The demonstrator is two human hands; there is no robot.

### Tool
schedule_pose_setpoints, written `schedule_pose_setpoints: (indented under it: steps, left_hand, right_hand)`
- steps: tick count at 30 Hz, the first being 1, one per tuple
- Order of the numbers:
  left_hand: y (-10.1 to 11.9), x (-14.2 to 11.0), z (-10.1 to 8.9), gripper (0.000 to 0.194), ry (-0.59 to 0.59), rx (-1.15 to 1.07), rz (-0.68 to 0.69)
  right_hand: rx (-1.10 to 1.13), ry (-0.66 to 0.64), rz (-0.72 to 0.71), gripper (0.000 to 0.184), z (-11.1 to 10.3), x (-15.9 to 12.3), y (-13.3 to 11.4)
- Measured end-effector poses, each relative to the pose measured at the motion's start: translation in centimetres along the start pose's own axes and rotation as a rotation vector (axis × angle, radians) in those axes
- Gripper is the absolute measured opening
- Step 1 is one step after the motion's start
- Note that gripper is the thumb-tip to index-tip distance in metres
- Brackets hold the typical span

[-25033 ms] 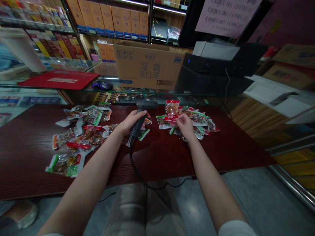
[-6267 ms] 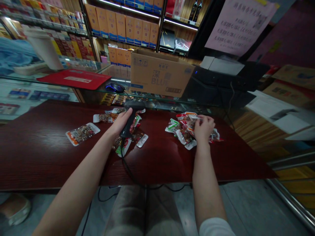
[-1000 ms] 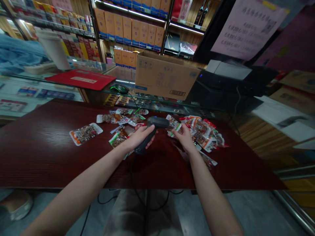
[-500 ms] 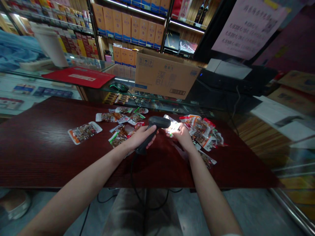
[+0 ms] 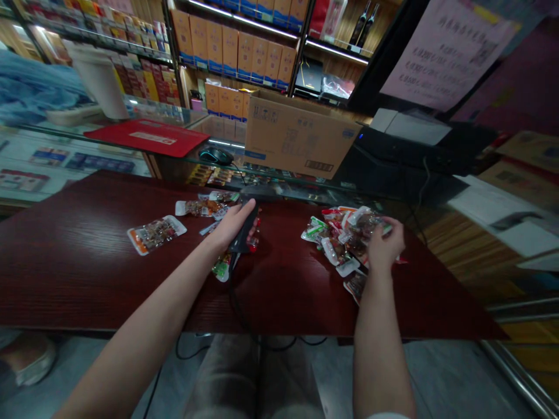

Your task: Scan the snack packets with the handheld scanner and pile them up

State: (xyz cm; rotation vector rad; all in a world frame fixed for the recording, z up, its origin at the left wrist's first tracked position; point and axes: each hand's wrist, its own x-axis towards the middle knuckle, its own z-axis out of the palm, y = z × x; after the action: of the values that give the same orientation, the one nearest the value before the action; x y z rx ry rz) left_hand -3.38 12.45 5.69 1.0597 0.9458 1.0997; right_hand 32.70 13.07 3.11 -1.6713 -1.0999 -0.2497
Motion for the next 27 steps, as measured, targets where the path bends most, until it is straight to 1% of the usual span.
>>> schedule_pose_setpoints:
  steps: [3, 5, 7, 10, 13, 15, 16, 17, 18, 19, 20, 22, 23, 24, 26, 27]
  left_hand:
    - [0.3, 0.6, -1.3, 0.051, 0.065, 0.053, 0.007]
    - [0.5, 0.9, -2.1, 0.05, 0.085, 0.061, 0.023]
    - [0.8, 1.0, -2.7, 0.048, 0.119, 0.059, 0.044]
    - [1.3, 0.8, -3.4, 0.044, 0.169, 0.056, 0.085]
    - [1.7, 0.6, -3.8, 0.043, 0.177, 0.048, 0.132]
    - [1.8, 0.5, -4.0, 0.044, 0.186, 0.035, 0.152]
    - [1.8, 0.5, -4.1, 0.044, 0.192, 0.027, 0.156]
    - [1.9, 0.5, -4.2, 0.044, 0.196, 0.018, 0.157]
    - [1.9, 0.5, -4.3, 0.044, 0.199, 0.009, 0.156]
    - [1.9, 0.5, -4.3, 0.043, 0.199, 0.001, 0.152]
    - [1.9, 0.5, -4.4, 0.044, 0.196, 0.0, 0.144]
    - [2.0, 0.4, -4.5, 0.045, 0.188, 0.007, 0.126]
    - [2.0, 0.4, -4.5, 0.045, 0.187, 0.01, 0.119]
    - [2.0, 0.4, -4.6, 0.045, 0.186, 0.013, 0.114]
    - [1.9, 0.5, -4.7, 0.045, 0.188, 0.017, 0.114]
    - [1.9, 0.5, -4.9, 0.045, 0.188, 0.021, 0.112]
  right_hand:
    - [-0.214, -0.039, 0.038, 0.032, -0.1, -0.1, 0.9]
    - [-0.293, -0.019, 0.08, 0.032, 0.0, -0.5, 1.0]
    - [-0.308, 0.017, 0.095, 0.034, 0.2, -1.0, 0.8]
    - [-0.303, -0.001, 0.078, 0.041, 0.3, -1.3, 0.3]
    - [-0.285, 0.004, -0.004, 0.044, 0.5, -1.7, -0.8]
    - [-0.229, 0.015, -0.109, 0.041, 1.1, -2.4, -2.5]
    - [-0.18, -0.008, -0.17, 0.038, 1.7, -2.9, -3.6]
    - [-0.121, -0.083, -0.241, 0.034, 2.5, -3.6, -4.9]
    - [-0.049, -0.209, -0.317, 0.031, 3.6, -4.5, -6.3]
    - [0.027, -0.382, -0.376, 0.029, 5.0, -5.5, -7.8]
    - [0.098, -0.545, -0.397, 0.028, 6.5, -6.5, -9.2]
    - [0.164, -0.786, -0.355, 0.031, 10.0, -8.4, -11.9]
    - [0.16, -0.872, -0.304, 0.033, 11.7, -9.1, -13.0]
    - [0.134, -0.931, -0.242, 0.036, 13.3, -9.7, -14.0]
    - [0.066, -0.994, -0.143, 0.04, 15.9, -10.2, -15.3]
    - [0.033, -1.006, -0.101, 0.04, 16.9, -10.3, -15.7]
